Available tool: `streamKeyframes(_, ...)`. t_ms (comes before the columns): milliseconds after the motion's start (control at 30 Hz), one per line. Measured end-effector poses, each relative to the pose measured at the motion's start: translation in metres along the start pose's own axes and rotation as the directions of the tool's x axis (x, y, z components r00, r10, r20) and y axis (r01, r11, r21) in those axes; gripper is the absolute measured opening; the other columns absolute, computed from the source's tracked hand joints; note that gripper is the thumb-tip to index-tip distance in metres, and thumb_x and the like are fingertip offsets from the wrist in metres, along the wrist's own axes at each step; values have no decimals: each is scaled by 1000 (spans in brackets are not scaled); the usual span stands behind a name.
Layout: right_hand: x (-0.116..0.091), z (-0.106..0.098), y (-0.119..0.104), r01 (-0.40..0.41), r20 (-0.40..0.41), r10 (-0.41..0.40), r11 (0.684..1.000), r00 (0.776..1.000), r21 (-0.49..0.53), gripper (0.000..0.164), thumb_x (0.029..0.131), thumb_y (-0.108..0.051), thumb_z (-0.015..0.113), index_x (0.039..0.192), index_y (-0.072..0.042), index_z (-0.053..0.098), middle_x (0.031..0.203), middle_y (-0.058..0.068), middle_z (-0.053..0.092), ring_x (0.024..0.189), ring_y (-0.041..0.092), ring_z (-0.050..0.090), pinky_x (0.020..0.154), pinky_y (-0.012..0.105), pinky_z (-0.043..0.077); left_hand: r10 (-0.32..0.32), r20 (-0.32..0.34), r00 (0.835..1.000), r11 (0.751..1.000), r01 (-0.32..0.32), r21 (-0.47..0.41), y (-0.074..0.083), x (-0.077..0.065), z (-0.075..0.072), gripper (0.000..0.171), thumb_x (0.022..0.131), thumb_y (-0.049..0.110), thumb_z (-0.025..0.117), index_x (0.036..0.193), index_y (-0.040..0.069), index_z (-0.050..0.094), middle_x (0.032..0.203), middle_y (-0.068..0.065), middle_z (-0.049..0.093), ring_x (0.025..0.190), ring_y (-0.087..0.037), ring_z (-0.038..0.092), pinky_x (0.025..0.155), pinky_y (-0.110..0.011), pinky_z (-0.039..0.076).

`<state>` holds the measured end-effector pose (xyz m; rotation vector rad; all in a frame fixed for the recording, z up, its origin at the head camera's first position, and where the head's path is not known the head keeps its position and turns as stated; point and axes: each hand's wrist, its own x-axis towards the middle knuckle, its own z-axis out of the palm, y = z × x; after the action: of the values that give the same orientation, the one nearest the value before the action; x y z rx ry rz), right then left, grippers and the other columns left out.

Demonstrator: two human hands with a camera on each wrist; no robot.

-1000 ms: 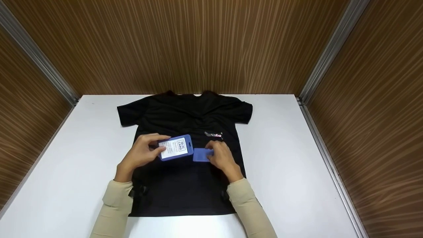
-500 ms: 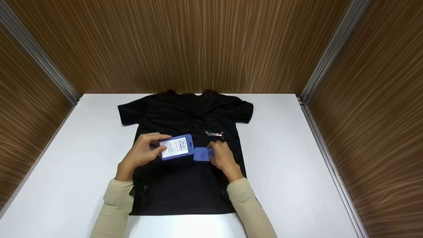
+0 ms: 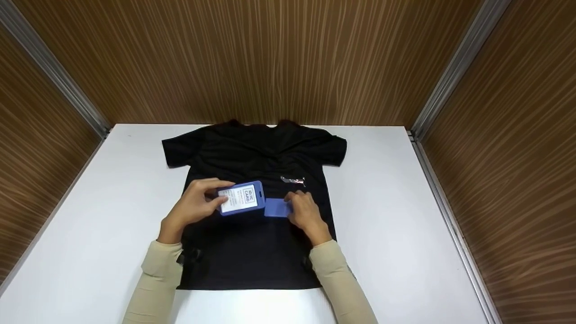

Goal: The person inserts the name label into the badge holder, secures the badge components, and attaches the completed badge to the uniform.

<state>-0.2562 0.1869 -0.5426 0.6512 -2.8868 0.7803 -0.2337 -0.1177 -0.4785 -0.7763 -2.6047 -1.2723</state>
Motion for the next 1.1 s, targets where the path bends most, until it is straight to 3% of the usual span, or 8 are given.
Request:
streamKeyframes(267,1,-3,5,66,-8,-66,998,998,-23,38,66,9,83,102,5,72,101,22,74,93,39,68,89,54,50,-21,24,999,1000,21,-6,-1,2,-1,33,91,-3,70,122,7,75,104,-10,74,82,-15,59,76,-26,51)
streamKeyframes(633,-2,-6,4,5,48,-3,999,999,-34,40,65,8,83,103,1,72,99,21,71,92,39,62,86,52,48,6,11,1000,1000,-6,-16,-3,0,1,33,89,-5,72,120,5,76,103,-12,74,83,-18,61,78,-29,53)
streamKeyframes(833,-1,-8,3,-46,38,47,998,998,-31,49,64,6,86,109,0,71,104,23,64,95,44,56,87,53,47,12,11,1000,1000,-12,-28,-3,2,3,34,88,-5,72,120,5,76,105,-12,75,86,-19,62,80,-33,54)
streamKeyframes(1100,-2,-9,2,3,-11,-3,1000,1000,-26,49,63,10,81,109,-1,72,103,24,63,91,42,53,84,52,43,-7,34,999,1000,8,-16,-2,0,4,34,89,-4,72,122,5,75,104,-12,74,82,-17,59,76,-29,51)
